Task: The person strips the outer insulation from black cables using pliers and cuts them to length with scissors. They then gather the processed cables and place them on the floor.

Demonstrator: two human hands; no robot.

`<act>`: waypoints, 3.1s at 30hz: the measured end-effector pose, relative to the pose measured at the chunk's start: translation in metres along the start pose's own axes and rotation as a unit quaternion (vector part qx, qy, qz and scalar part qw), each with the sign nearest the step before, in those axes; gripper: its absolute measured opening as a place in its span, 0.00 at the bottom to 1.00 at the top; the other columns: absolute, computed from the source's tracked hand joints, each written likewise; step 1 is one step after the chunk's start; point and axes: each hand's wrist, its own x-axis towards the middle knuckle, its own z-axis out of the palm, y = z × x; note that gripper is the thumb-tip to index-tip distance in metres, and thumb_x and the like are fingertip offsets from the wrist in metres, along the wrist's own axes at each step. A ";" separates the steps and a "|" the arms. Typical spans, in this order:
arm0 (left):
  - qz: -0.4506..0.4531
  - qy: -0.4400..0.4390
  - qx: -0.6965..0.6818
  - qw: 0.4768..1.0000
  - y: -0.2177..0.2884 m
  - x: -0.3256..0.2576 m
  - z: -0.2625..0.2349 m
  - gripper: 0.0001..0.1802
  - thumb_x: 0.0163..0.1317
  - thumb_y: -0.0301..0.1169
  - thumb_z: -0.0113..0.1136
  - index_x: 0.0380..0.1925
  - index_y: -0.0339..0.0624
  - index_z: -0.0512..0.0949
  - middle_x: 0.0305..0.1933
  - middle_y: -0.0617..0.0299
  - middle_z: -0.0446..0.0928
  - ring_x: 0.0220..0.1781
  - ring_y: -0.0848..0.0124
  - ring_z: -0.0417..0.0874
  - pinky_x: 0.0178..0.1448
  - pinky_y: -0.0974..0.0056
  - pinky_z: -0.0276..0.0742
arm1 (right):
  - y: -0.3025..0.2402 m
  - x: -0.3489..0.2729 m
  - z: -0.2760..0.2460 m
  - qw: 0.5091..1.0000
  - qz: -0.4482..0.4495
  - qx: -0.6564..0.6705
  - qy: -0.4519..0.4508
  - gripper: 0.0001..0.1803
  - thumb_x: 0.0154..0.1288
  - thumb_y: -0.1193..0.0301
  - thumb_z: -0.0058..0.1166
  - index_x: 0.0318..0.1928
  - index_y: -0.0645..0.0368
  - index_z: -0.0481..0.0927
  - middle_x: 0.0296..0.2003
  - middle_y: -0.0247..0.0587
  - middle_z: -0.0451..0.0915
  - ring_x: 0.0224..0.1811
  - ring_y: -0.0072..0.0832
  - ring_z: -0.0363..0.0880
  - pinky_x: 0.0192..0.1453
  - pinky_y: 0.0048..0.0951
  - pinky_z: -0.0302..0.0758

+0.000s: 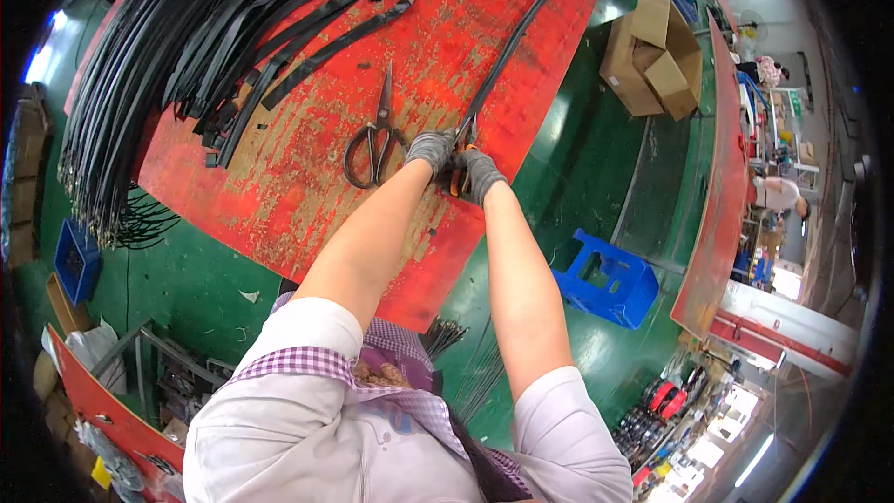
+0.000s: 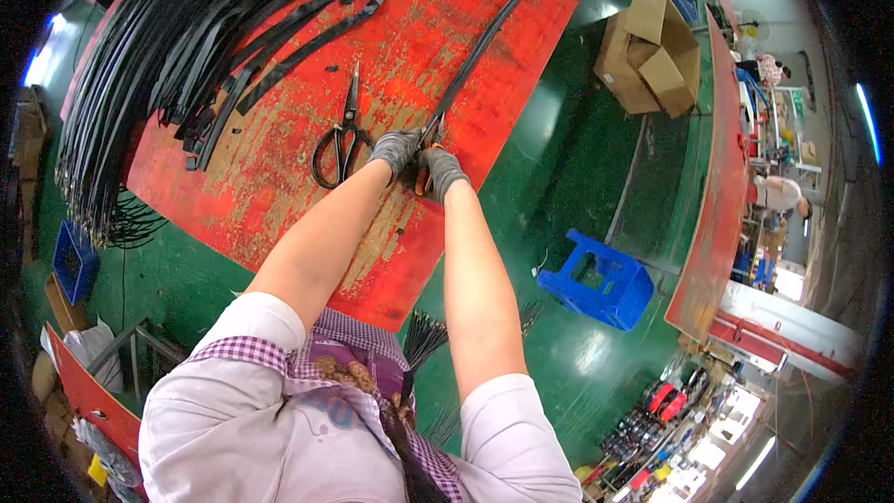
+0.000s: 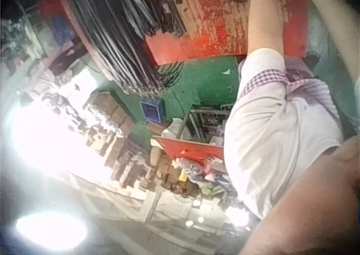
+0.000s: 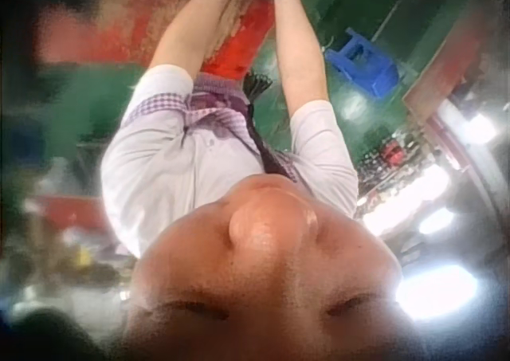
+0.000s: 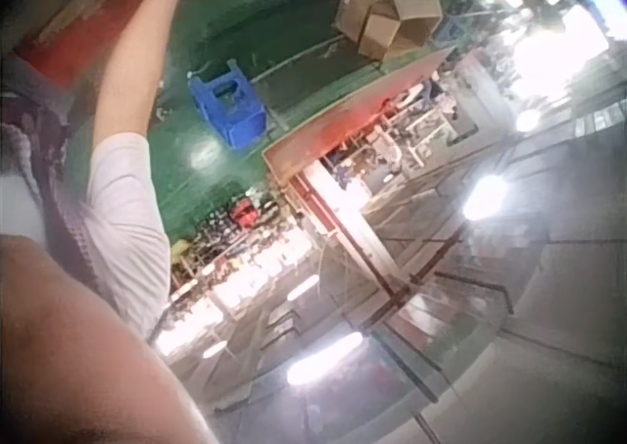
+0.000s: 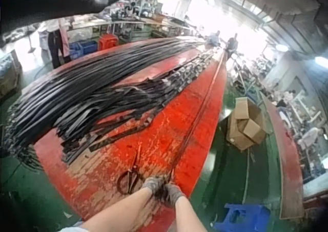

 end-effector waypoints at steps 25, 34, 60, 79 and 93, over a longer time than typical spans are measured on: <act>-0.115 0.046 -0.318 0.940 -0.144 -0.254 0.065 0.12 0.56 0.34 0.44 0.36 0.41 0.71 0.21 0.63 0.71 0.20 0.75 0.68 0.26 0.70 0.65 | 0.047 -0.068 0.193 0.712 -0.349 -0.544 0.276 0.31 0.42 0.66 0.54 0.48 0.60 0.58 0.46 0.55 0.61 0.52 0.44 0.60 0.52 0.36 0.61; -0.066 0.028 -0.365 0.928 -0.157 -0.263 0.059 0.11 0.57 0.30 0.44 0.39 0.40 0.71 0.25 0.68 0.70 0.23 0.79 0.67 0.27 0.73 0.65 | 0.048 -0.093 0.161 0.834 -0.217 -0.473 0.187 0.45 0.37 0.64 0.58 0.54 0.68 0.48 0.43 0.57 0.67 0.44 0.41 0.68 0.45 0.32 0.67; -0.122 0.065 -0.380 0.915 -0.130 -0.239 0.029 0.11 0.56 0.33 0.45 0.36 0.43 0.73 0.17 0.65 0.70 0.17 0.79 0.67 0.21 0.73 0.63 | 0.118 -0.100 0.081 0.958 -0.283 -0.043 0.025 0.06 0.52 0.69 0.48 0.28 0.52 0.65 0.15 0.27 0.65 0.15 0.18 0.63 0.18 0.21 0.62; -0.231 -0.038 -0.525 0.818 -0.096 -0.244 0.038 0.10 0.54 0.36 0.49 0.32 0.46 0.75 0.20 0.66 0.72 0.18 0.78 0.70 0.21 0.74 0.65 | 0.116 -0.101 0.080 0.962 -0.272 0.032 0.022 0.08 0.52 0.63 0.50 0.25 0.49 0.67 0.16 0.25 0.67 0.17 0.17 0.65 0.19 0.19 0.62; -0.215 -0.021 -0.504 0.836 -0.090 -0.244 0.038 0.10 0.53 0.36 0.48 0.32 0.46 0.75 0.18 0.69 0.67 0.14 0.80 0.61 0.15 0.75 0.56 | 0.116 -0.102 0.083 0.969 -0.245 0.038 0.017 0.07 0.52 0.65 0.50 0.25 0.49 0.67 0.16 0.26 0.65 0.17 0.18 0.65 0.20 0.20 0.62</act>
